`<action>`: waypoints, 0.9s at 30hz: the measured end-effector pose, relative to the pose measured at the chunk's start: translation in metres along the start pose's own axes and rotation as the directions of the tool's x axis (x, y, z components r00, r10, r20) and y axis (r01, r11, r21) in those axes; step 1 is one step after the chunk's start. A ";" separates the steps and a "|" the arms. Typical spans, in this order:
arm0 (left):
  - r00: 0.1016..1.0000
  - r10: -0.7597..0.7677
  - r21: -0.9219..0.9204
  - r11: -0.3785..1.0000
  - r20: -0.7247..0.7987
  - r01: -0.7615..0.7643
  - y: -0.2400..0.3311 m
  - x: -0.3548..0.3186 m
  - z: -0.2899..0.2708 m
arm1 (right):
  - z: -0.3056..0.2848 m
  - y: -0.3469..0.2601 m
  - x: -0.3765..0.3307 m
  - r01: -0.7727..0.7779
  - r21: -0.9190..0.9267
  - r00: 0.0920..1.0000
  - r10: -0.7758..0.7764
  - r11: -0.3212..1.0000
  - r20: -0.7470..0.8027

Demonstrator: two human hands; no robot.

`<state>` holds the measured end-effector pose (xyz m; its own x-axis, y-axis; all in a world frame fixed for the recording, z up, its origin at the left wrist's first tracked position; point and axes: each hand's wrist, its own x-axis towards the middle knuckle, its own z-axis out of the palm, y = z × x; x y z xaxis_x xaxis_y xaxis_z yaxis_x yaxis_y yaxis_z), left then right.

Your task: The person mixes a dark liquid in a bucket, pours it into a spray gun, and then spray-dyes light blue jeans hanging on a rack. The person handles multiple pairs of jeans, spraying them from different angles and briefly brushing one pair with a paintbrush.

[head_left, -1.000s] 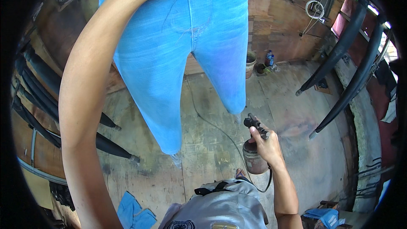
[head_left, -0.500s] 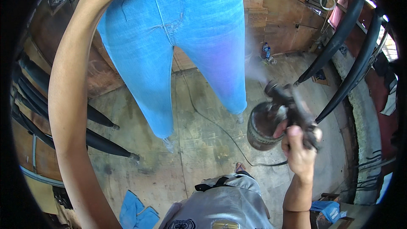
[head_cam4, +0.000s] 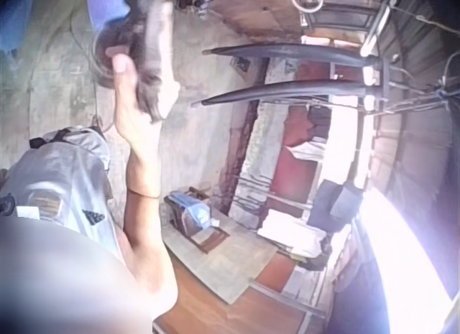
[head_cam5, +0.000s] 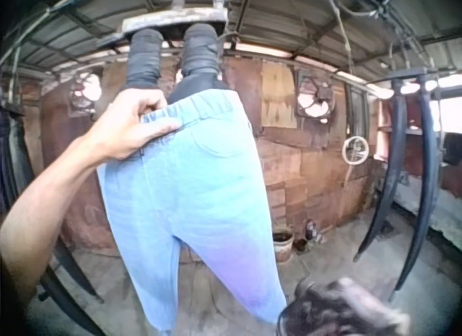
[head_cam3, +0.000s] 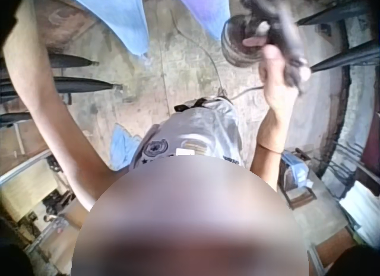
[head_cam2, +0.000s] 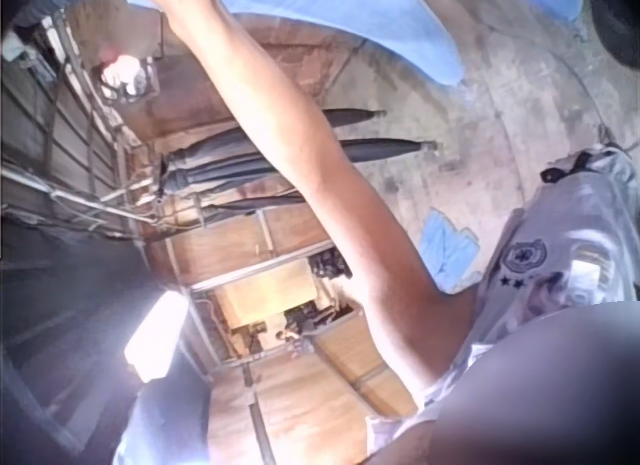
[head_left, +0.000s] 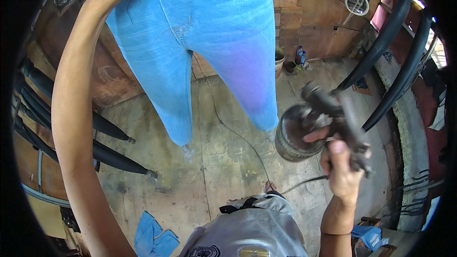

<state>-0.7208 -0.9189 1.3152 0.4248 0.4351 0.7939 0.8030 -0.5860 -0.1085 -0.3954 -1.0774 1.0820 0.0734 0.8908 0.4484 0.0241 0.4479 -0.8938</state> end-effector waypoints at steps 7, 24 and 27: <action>0.999 -0.001 -0.045 0.999 0.039 0.003 -0.006 0.002 -0.002 | -0.011 0.014 0.005 -0.218 0.001 0.976 0.218 0.976 -0.008; 0.736 0.004 0.235 0.949 -0.677 0.212 -0.056 0.008 -0.027 | 0.073 0.079 -0.066 -0.301 -0.291 0.880 0.383 0.908 0.282; 0.845 -0.519 -0.272 0.838 -0.127 0.474 -0.091 0.012 -0.042 | 0.093 0.046 -0.052 -0.180 -0.134 0.925 0.214 0.975 0.314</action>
<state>-0.8063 -0.8892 1.3604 -0.1110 0.5854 0.8031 0.7603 -0.4704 0.4480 -0.4904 -1.0958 1.0192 -0.2395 0.9439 0.2271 0.1435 0.2658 -0.9533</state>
